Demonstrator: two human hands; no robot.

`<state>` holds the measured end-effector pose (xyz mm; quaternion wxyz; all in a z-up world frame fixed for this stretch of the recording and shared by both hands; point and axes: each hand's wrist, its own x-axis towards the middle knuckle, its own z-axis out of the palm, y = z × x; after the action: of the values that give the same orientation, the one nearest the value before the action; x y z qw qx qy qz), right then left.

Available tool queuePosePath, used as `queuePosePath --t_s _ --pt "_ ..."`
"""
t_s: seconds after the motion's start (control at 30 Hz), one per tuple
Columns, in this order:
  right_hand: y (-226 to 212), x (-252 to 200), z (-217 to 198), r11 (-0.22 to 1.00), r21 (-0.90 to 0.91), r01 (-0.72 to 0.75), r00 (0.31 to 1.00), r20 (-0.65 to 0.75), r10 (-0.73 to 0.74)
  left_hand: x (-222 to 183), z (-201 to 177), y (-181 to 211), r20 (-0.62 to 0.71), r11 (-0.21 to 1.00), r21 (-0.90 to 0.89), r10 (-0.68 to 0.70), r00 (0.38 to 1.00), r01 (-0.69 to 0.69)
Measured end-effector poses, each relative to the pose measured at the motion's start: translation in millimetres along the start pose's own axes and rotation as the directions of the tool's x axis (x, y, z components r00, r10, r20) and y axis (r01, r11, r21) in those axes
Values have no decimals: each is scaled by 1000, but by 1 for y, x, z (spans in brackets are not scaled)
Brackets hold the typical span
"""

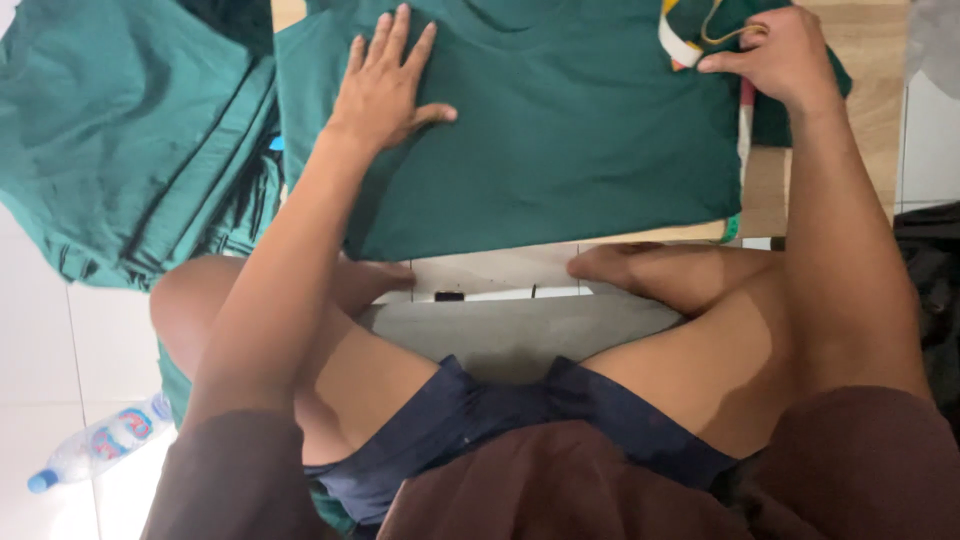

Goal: The person measures a green t-shirt using a measuring tape, laying it flat on a wooden surface and checking the dimensions across the chest and body.

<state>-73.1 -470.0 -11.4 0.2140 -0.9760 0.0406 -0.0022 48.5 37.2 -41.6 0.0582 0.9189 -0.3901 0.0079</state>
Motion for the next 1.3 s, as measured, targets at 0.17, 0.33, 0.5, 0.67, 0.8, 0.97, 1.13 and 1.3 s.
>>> queuePosePath --t_s 0.17,0.33,0.5,0.67,0.8,0.97,1.13,1.3 --pt "-15 5 18 984 130 118 988 -115 -103 7 -10 12 -193 984 118 154 969 -133" --pt "-85 -3 30 955 293 -48 999 8 48 0 -34 78 -217 873 -197 404 889 -445" --pt "-108 -14 48 980 -109 166 923 367 -115 -18 -10 114 88 846 -310 480 873 -434" --pt "-118 -15 45 976 -153 156 923 373 -89 -18 5 119 -7 818 -235 540 842 -526" --pt "-111 -8 52 965 -194 176 925 369 -95 -18 9 121 -51 788 -229 576 816 -571" --pt "-120 -9 49 966 -212 150 912 406 -53 -28 -36 118 -96 780 -428 463 881 -456" --pt "-119 -13 54 959 -193 209 923 363 -128 -43 -73 117 -84 840 -453 292 953 -298" --pt "-145 -26 30 976 -78 205 843 520 -135 -62 -122 155 489 548 -833 657 574 82"
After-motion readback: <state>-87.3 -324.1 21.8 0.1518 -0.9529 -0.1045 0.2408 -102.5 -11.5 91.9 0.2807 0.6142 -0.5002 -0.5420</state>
